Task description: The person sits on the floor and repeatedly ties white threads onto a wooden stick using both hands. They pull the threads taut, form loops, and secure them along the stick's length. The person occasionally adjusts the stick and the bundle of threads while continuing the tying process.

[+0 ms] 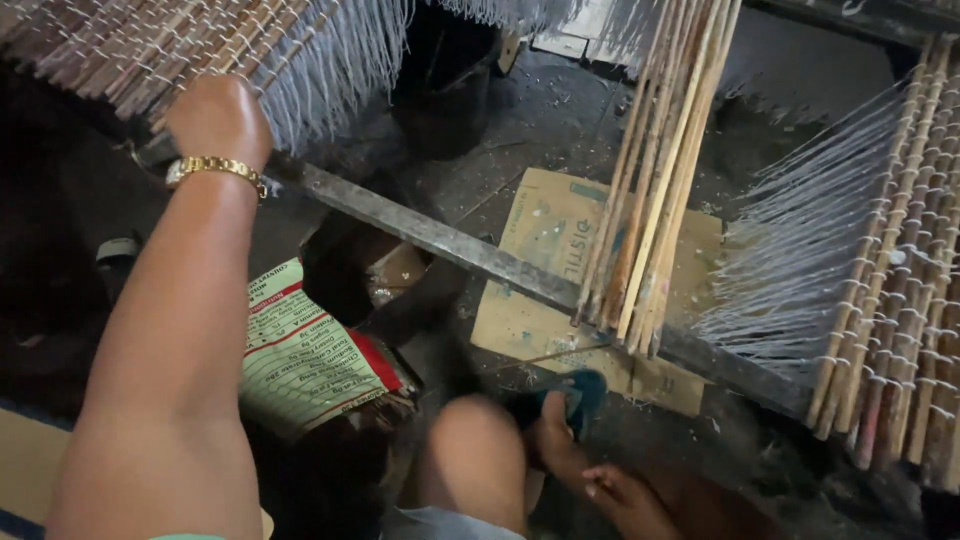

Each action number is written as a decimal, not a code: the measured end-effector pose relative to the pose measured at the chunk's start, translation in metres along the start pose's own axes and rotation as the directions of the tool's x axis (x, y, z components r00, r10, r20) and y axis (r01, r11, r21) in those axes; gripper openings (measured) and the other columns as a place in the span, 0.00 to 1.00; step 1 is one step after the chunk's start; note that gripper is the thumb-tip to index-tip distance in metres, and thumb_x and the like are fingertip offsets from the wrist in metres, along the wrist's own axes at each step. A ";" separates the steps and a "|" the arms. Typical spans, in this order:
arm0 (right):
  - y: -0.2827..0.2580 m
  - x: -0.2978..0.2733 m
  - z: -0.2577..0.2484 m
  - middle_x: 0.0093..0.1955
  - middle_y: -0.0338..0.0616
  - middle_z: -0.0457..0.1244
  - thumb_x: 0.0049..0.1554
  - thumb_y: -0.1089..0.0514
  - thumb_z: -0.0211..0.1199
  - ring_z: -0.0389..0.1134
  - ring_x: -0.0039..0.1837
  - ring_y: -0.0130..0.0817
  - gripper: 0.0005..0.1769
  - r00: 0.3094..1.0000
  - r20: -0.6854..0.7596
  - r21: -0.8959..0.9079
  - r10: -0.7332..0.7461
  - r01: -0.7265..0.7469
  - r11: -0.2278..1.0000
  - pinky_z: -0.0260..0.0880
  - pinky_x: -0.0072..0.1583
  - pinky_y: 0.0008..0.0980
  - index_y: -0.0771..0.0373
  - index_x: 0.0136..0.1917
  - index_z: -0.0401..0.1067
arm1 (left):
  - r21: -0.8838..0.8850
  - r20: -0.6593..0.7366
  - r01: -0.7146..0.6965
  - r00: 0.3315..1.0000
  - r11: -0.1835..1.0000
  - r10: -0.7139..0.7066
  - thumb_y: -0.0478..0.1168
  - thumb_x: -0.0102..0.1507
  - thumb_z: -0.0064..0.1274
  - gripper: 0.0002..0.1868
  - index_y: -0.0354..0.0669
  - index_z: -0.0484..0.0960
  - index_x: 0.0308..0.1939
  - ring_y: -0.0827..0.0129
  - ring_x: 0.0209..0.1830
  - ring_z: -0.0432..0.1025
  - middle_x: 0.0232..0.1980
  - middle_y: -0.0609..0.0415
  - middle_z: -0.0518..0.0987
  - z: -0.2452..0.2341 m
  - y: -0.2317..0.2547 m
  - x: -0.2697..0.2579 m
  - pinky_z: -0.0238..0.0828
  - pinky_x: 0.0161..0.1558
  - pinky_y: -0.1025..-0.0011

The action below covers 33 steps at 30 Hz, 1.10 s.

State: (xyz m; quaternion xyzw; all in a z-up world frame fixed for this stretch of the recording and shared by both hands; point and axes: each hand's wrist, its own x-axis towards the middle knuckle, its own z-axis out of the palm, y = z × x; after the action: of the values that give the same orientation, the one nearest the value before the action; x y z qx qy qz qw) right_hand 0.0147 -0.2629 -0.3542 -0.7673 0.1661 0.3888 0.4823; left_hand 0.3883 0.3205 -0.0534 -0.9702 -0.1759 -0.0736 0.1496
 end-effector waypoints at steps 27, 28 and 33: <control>-0.051 -0.057 0.015 0.51 0.34 0.74 0.59 0.51 0.62 0.75 0.54 0.23 0.16 0.911 -0.164 -0.076 -0.377 0.370 0.926 0.73 0.57 0.25 0.52 0.58 0.80 | -0.858 -0.071 -0.369 0.774 0.357 0.629 0.48 0.67 0.43 0.20 0.47 0.77 0.59 0.45 0.46 0.78 0.49 0.44 0.85 -0.107 0.233 -0.177 0.71 0.44 0.51; -0.053 -0.066 0.017 0.50 0.35 0.72 0.58 0.53 0.62 0.74 0.52 0.22 0.16 0.876 -0.207 -0.098 -0.436 0.425 0.900 0.72 0.56 0.23 0.53 0.59 0.80 | -0.869 -0.119 -0.418 0.695 0.265 0.709 0.47 0.68 0.44 0.23 0.41 0.71 0.64 0.41 0.50 0.77 0.52 0.40 0.84 -0.095 0.252 -0.189 0.70 0.45 0.48; -0.108 -0.145 0.006 0.53 0.30 0.69 0.62 0.50 0.59 0.74 0.57 0.22 0.18 0.946 -0.157 -0.109 -0.285 0.270 0.957 0.72 0.58 0.24 0.50 0.63 0.78 | -0.924 -0.118 -0.290 0.836 0.248 0.536 0.47 0.60 0.58 0.28 0.46 0.73 0.63 0.53 0.40 0.79 0.40 0.49 0.84 -0.052 0.284 -0.164 0.71 0.44 0.56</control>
State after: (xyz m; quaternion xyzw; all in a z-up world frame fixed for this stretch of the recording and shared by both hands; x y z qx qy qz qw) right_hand -0.0133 -0.2238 -0.1799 -0.8335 0.0802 0.2565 0.4828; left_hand 0.3347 -0.0017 -0.1115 -0.8962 0.1425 -0.0076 -0.4200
